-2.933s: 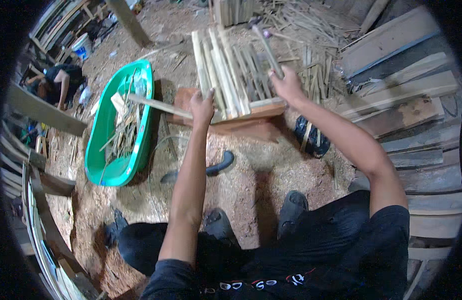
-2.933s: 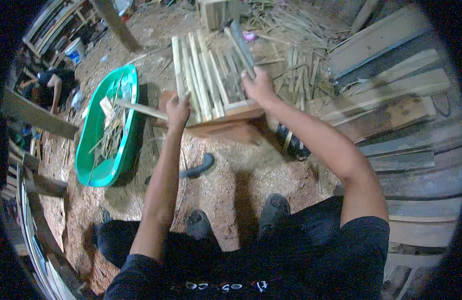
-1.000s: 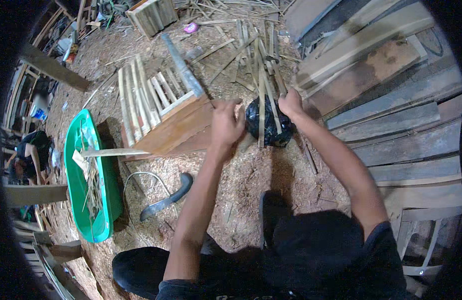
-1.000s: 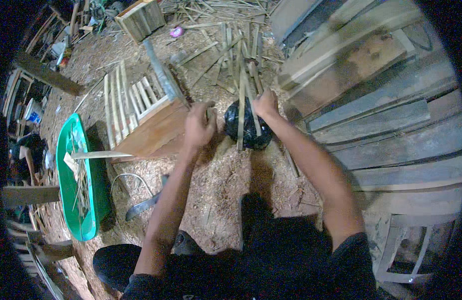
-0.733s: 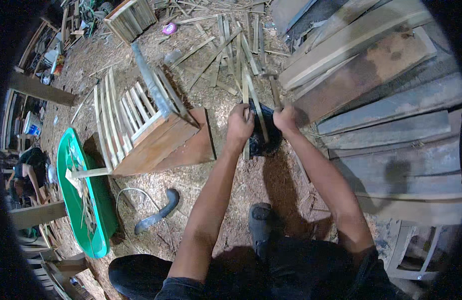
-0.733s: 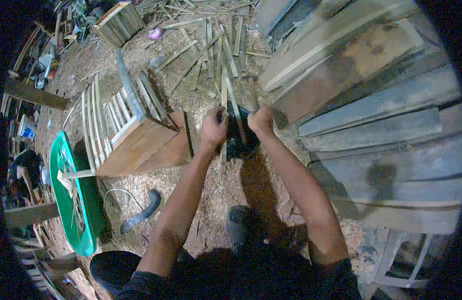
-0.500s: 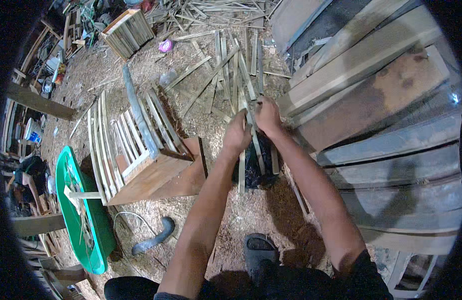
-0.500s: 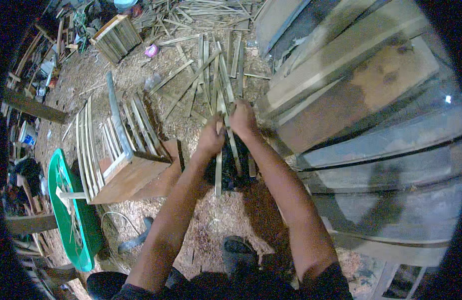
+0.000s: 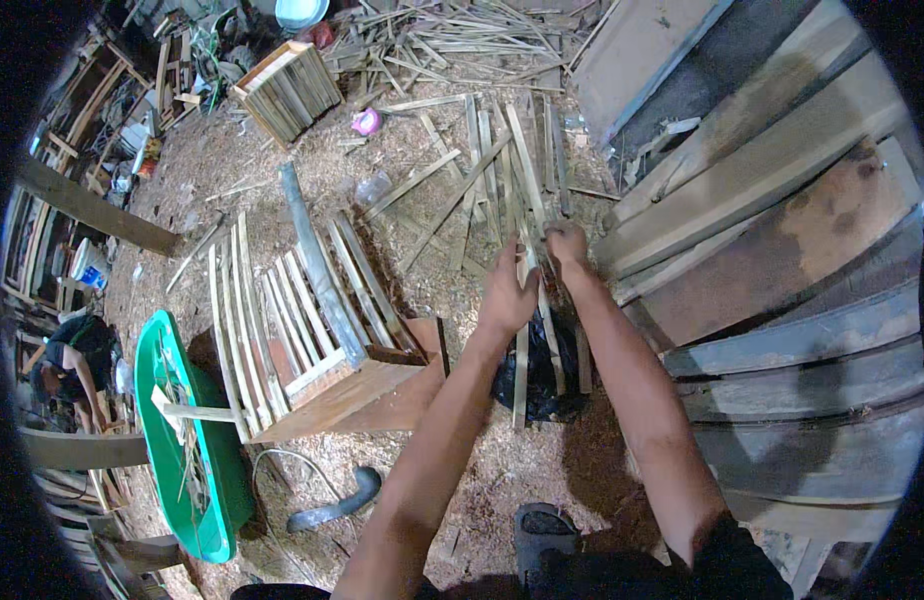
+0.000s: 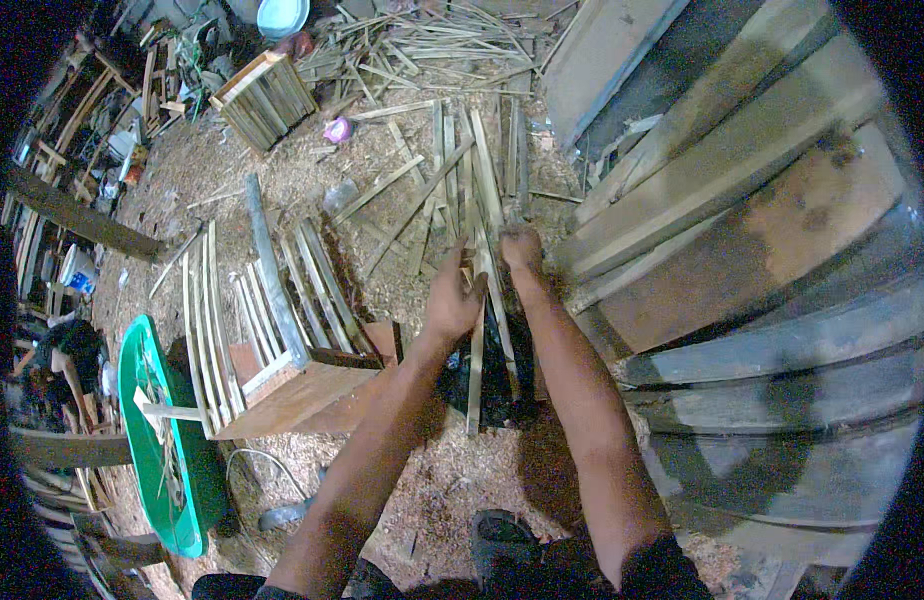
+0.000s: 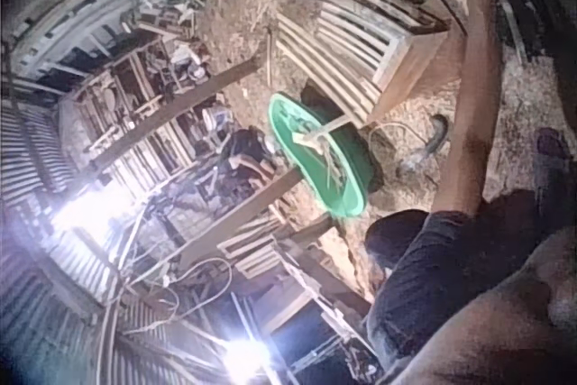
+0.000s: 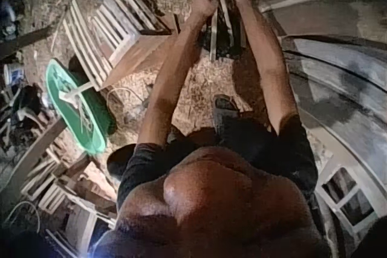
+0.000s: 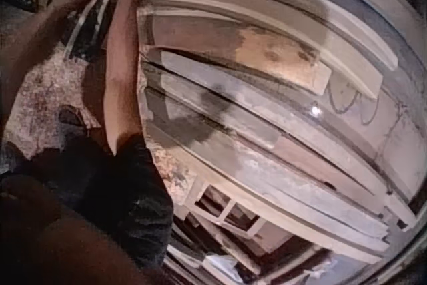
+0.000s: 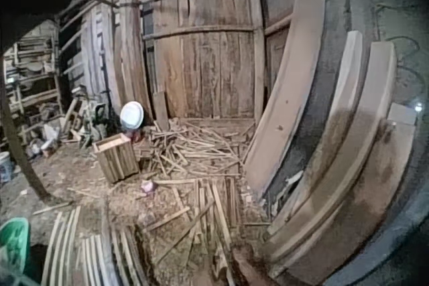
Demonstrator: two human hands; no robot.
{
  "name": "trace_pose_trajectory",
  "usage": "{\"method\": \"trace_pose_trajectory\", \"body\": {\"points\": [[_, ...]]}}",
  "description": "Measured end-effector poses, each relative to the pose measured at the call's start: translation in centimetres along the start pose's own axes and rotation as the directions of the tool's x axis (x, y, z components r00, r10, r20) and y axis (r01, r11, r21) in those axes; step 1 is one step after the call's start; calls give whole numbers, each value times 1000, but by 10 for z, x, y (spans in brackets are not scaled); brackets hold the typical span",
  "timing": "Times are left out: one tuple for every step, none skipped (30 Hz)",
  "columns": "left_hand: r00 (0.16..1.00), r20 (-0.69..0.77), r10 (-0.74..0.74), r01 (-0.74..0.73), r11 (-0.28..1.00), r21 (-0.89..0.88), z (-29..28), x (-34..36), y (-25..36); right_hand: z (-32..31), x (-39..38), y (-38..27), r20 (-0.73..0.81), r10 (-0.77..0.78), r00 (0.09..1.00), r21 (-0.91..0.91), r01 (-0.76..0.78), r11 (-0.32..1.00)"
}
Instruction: Hammering small wooden strips onto a frame to assemble a cage.
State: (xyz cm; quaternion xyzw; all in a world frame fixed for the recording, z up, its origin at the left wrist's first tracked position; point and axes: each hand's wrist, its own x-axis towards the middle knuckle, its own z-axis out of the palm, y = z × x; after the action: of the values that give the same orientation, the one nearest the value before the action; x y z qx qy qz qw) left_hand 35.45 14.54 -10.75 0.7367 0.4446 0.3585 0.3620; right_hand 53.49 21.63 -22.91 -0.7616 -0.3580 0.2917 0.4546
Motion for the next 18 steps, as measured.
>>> {"method": "trace_pose_trajectory", "body": {"points": [[998,-32,59,-59,998,1,-5,1,8,-2,-10,-4,-11,1,1000,-2,-1,1000],[998,-67,-11,6,997,-75,-5,1,19,-6,-19,-7,-31,-60,998,86,62,994],[997,-70,-8,3,998,-68,-14,4,19,-7,-34,-22,-39,-125,991,184,130,974],[996,-78,-43,36,995,-92,-36,0,8,-3,-63,-52,52,-324,945,238,303,923],[996,-76,-48,37,988,-150,-41,2,11,-9,-74,-67,53,-332,942,239,311,920],[991,-88,-101,68,945,-320,-41,4,39,-20,-78,-74,11,-379,925,289,360,887],[990,-103,-100,63,947,-315,-52,5,40,-17,-97,-93,-9,-427,904,362,401,841],[976,-217,-28,-27,968,-248,-85,9,24,-15,-141,-142,163,-335,928,560,192,806],[951,-301,66,-133,970,-205,-99,20,25,-20,-150,-161,163,-354,921,559,209,802],[949,-307,70,-143,965,-220,-111,24,45,-28,-154,-168,165,-347,923,554,204,807],[965,-262,9,-105,929,-355,-131,27,82,-35,-159,-177,168,-340,925,552,198,810],[973,-226,-51,-61,885,-462,-158,22,105,-38,-175,-202,150,-389,909,573,241,784],[974,-223,-36,-68,896,-439,-180,20,111,-43,-186,-222,225,-358,906,579,172,797],[976,-219,-8,-98,879,-467,-200,18,112,-44,-200,-244,167,-455,875,540,305,784],[978,-206,30,-132,854,-504,-215,16,120,-47,-209,-262,99,-549,830,484,441,756],[973,-228,44,-155,853,-498,-229,10,128,-47,-217,-275,99,-571,815,489,459,742],[976,-218,-13,-118,808,-578,-244,3,136,-47,-225,-288,148,-589,795,557,425,714],[977,-202,-64,-85,753,-652,-259,-3,146,-47,-232,-302,193,-610,768,619,387,684]]}}
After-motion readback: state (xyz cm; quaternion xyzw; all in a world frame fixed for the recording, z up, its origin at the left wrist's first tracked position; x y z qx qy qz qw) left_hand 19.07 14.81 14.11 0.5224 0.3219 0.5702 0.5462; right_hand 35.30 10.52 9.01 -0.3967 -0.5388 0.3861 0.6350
